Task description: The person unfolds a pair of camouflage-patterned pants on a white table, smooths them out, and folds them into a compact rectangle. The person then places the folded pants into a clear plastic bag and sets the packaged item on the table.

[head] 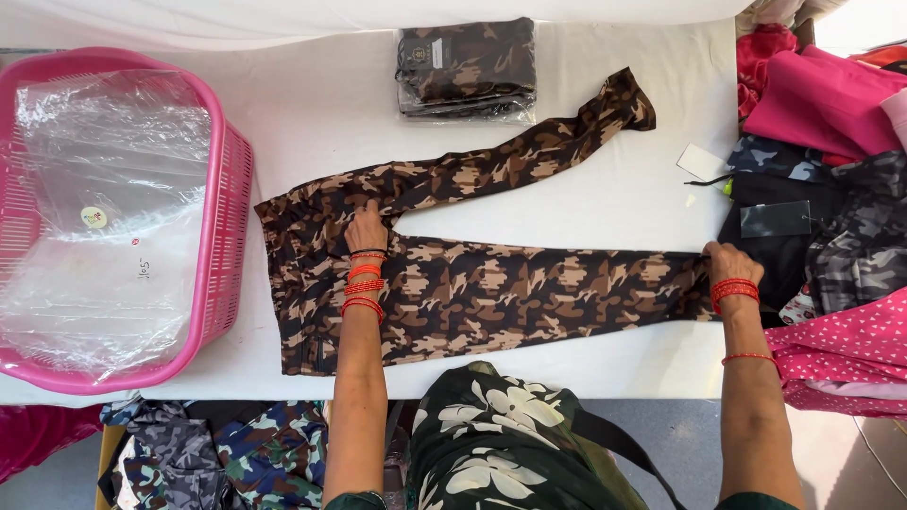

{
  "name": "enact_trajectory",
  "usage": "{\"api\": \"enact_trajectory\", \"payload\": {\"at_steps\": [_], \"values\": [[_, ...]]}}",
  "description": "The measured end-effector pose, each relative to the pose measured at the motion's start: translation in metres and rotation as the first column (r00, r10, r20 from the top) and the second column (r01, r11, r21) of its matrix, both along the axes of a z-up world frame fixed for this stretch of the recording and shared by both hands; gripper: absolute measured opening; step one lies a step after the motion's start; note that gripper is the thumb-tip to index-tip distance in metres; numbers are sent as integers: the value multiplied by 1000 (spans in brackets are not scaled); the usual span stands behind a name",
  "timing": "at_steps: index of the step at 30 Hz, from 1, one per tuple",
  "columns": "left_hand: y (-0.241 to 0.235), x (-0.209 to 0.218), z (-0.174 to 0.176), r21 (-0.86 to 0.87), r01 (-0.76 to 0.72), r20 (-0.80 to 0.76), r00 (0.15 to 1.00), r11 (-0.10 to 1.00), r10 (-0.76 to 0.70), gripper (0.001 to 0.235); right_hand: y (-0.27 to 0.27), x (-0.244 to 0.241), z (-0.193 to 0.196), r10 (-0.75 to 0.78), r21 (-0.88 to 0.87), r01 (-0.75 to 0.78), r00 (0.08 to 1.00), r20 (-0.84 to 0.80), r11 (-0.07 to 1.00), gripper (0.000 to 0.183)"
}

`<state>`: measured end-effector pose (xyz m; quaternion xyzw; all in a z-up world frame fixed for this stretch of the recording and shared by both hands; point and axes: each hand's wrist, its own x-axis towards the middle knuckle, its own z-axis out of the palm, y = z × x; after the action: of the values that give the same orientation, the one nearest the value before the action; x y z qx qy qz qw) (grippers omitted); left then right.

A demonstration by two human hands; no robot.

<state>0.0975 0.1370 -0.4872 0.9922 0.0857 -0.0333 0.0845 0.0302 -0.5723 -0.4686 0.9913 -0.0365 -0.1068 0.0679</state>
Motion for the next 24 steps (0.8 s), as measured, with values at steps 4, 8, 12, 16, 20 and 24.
{"api": "enact_trajectory", "payload": {"at_steps": [4, 8, 12, 16, 20, 24], "values": [[-7, 2, 4, -131, -82, 136, 986, 988, 100, 18, -21, 25, -30, -44, -112, 56, 993, 106, 992, 10], [-35, -5, 35, -364, -132, 76, 982, 922, 171, 34, 83, 38, 76, -2, -213, 90, 925, 380, 973, 50], [-80, -77, 9, -316, 93, 435, 899, 944, 57, 55, 202, 16, 19, -448, 518, 293, 871, 202, 804, 46], [-106, -185, -28, -160, 150, 163, 979, 976, -123, 68, 320, -50, -13, 501, 432, -430, 864, -59, 793, 71], [-38, -252, -30, 41, -135, 4, 991, 990, 135, 77, 319, -49, -10, 592, 253, -536, 757, -279, 805, 73], [47, -271, -12, 163, -275, -169, 939, 948, 301, 70, 167, -27, -9, 310, 16, -320, 903, -296, 947, 66]]}}
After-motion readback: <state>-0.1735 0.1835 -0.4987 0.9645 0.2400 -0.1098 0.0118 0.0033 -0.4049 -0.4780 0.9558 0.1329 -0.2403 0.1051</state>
